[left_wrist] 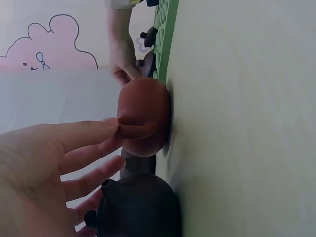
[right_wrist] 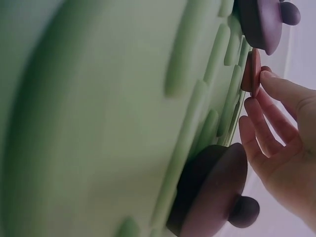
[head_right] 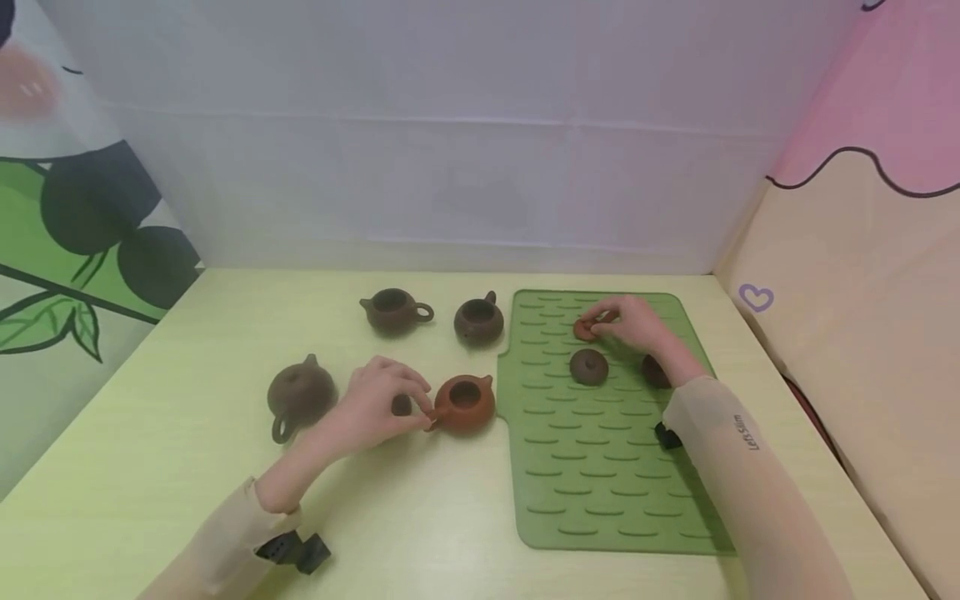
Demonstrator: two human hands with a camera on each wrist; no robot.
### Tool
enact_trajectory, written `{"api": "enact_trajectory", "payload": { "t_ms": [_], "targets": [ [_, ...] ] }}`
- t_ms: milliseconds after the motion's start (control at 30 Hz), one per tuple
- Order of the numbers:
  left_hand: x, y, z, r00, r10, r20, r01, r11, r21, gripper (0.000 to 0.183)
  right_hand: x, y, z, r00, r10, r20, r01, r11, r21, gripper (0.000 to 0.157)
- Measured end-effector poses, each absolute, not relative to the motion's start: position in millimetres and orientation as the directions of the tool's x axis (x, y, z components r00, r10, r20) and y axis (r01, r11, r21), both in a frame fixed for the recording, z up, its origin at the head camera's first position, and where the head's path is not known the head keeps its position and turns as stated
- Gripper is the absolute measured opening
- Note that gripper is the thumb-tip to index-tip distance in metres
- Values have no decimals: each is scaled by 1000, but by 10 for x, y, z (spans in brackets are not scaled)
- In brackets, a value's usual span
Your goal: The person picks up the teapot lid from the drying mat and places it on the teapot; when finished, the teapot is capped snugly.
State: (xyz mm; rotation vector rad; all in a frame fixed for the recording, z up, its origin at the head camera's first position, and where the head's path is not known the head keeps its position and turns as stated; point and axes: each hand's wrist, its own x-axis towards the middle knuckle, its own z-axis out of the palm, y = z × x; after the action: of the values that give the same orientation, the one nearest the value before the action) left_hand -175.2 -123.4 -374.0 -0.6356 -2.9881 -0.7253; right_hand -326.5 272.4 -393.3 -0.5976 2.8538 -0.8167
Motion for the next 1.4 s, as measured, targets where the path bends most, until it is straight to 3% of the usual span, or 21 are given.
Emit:
{"api": "enact_trajectory", "payload": {
  "t_ms": [233, 500, 1167, 1400],
  "targets": [
    [-1737, -1248, -3722, -923, 373, 89, 369, 799, 474, 6, -3268, 2724, -3928, -918, -397, -6, -329, 769, -547, 27],
    [-1757, -1257, -3725, -912, 402, 78, 385, 777, 497, 31, -3253, 2743, -3914, -918, -396, -11, -319, 757, -569, 27],
    [-1818, -1303, -3753, -867, 494, 61, 456, 740, 495, 33, -3220, 2717, -3847, -931, -363, 27, -314, 765, -562, 26],
    [-1917, -1348, -3800, -837, 546, 43, 465, 667, 582, 30, -3194, 2660, -3774, -926, -360, 110, -357, 748, -560, 26]
  ]
}}
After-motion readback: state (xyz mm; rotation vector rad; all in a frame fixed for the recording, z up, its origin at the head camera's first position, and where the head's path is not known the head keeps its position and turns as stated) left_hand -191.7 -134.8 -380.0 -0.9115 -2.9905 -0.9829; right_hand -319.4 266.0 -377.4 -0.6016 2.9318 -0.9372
